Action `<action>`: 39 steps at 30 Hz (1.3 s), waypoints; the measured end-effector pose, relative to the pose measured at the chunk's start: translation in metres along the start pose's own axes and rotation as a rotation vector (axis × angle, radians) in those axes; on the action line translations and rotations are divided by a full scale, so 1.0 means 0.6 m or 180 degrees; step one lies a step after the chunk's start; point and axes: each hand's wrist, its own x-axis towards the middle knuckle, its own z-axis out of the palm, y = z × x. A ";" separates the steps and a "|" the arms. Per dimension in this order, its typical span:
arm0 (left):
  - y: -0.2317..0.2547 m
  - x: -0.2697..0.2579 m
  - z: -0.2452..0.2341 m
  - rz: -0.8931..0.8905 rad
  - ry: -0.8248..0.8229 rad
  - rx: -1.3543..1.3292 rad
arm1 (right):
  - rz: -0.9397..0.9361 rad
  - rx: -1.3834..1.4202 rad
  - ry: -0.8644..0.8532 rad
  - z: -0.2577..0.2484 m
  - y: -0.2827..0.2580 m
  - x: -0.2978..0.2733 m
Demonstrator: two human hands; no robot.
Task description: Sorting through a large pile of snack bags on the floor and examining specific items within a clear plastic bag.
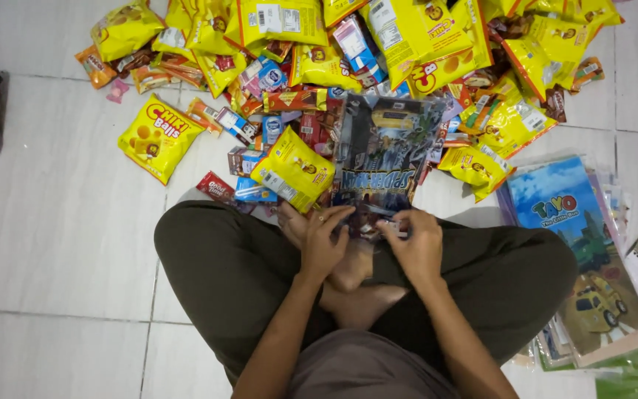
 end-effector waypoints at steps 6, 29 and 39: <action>-0.001 0.001 0.004 0.0116 0.0026 0.0027 | 0.1387 0.0658 -0.0012 0.065 0.178 0.065; 0.023 0.013 -0.002 -0.0088 -0.0166 -0.0153 | 0.2047 0.0818 -0.0276 0.033 0.249 0.060; 0.021 0.009 -0.002 0.0022 -0.0098 -0.0245 | 0.1027 0.1015 -0.0052 -0.198 0.109 -0.005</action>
